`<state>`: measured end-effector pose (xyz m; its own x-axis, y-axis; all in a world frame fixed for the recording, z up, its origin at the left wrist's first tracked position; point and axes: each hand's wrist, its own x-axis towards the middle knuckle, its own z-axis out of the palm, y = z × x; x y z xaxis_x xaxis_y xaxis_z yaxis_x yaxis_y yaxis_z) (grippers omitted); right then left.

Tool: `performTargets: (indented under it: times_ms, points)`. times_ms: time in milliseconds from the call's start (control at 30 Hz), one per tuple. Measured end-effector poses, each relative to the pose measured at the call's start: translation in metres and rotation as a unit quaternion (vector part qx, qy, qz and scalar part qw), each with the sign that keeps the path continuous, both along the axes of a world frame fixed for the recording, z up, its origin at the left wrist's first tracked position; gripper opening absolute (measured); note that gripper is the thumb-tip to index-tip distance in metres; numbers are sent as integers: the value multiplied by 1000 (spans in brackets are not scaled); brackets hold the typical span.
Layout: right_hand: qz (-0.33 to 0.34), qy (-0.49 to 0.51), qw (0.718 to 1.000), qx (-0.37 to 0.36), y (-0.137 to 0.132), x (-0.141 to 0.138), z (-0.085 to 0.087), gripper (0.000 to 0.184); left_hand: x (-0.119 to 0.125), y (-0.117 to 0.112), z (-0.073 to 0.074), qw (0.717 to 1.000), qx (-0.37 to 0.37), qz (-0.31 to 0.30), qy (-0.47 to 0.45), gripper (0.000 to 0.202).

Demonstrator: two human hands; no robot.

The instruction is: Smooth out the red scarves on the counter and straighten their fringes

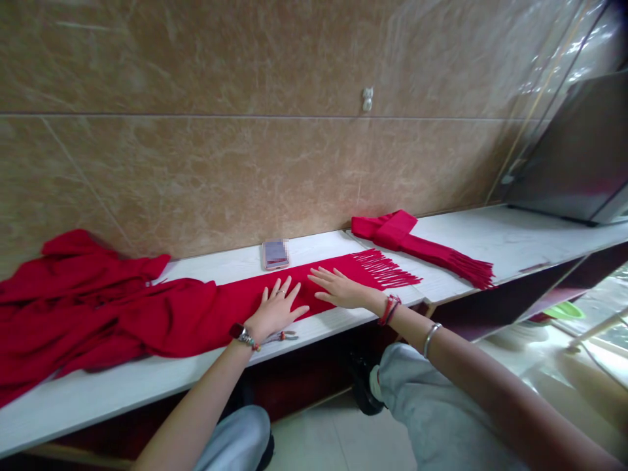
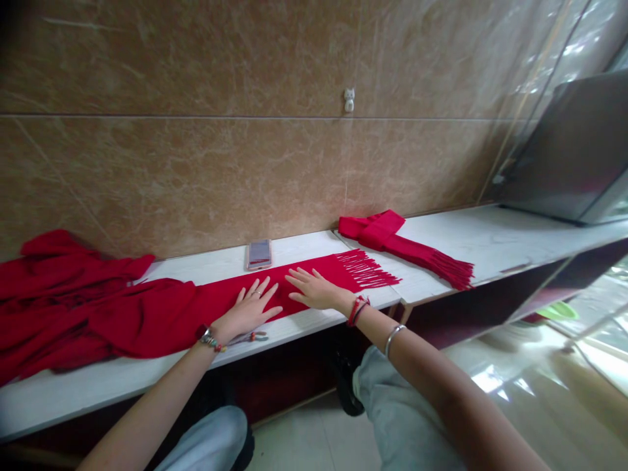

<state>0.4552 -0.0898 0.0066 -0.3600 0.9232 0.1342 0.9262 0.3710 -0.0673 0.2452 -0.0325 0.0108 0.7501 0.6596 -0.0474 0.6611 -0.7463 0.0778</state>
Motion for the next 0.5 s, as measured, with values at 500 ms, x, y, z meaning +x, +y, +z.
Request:
performTargets:
  times_ms: [500]
  points:
    - [98, 69, 991, 61, -26, 25, 2, 37, -17, -12, 17, 984, 82, -155, 7, 40]
